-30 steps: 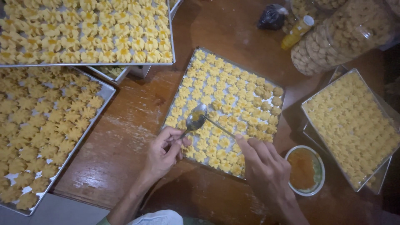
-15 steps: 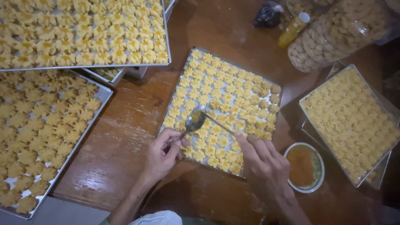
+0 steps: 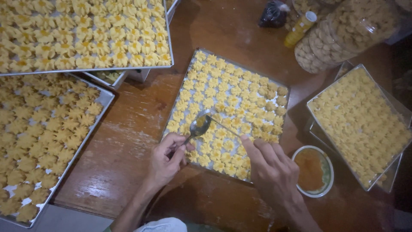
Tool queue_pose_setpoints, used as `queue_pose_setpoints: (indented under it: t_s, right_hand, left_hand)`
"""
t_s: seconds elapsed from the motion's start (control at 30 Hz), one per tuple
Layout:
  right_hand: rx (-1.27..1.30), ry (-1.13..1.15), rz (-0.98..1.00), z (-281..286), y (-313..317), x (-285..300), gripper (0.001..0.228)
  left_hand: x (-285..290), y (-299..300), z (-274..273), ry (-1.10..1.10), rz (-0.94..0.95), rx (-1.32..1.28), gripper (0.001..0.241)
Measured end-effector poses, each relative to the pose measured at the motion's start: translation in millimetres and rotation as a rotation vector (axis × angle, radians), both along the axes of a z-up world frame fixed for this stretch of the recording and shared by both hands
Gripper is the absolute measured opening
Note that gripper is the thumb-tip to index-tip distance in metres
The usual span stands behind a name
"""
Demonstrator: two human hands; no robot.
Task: Decorating star-shaped cookies with yellow jam using a spoon and a small spatula
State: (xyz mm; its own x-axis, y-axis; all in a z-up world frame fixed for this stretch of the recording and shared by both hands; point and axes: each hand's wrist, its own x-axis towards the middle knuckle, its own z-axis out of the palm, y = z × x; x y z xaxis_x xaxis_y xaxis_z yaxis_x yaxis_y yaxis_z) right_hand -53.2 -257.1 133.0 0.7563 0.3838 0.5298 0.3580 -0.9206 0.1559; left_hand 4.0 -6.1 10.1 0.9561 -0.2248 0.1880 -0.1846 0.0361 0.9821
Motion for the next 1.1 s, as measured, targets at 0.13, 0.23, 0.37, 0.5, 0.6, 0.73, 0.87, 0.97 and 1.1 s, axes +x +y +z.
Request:
queue_pose_setpoints:
  t_s: [0.13,0.23,0.37,0.5,0.6,0.73,0.87,0.97,1.1]
  right_hand:
    - [0.018,0.004,0.003,0.7,-0.8,0.4,0.045]
    - [0.009,-0.016,-0.019,-1.9,-2.3,1.1,0.047]
    - [-0.069,-0.092,-0.022,-0.6,-2.9,3.6,0.044]
    - [-0.134,-0.080,-0.067,2.7,-2.2,2.7,0.042]
    - [-0.133,-0.096,-0.068,3.6,0.0,4.0,0.047]
    - [-0.104,-0.114,-0.053,-8.0,-7.0,3.8,0.050]
    - [-0.105,-0.023,-0.027,-12.6,-9.3,-2.9,0.044]
    - [-0.099,0.022,-0.016,-22.8,-11.1,-2.2,0.035]
    - [-0.062,0.035,0.016,-22.8,-3.4,-1.5,0.040]
  left_hand:
    - [-0.9,-1.1,3.3,0.021,0.009,-0.003,0.011]
    - [-0.8,-1.1,4.2,-0.017,0.029,0.041,0.009]
    - [-2.8,-0.7,4.3,-0.010,0.016,0.035,0.009]
    - [-5.8,1.6,7.6,0.015,0.003,0.075,0.013]
    - [-9.7,3.5,5.6,0.036,-0.005,0.095,0.013]
    - [-5.3,11.2,7.3,0.065,-0.001,0.148,0.013]
    - [-4.8,20.7,-10.5,0.107,0.076,-0.041,0.009]
    - [-0.3,29.5,1.6,0.088,0.074,-0.033,0.009]
    - [0.4,32.9,6.5,0.143,0.094,-0.024,0.009]
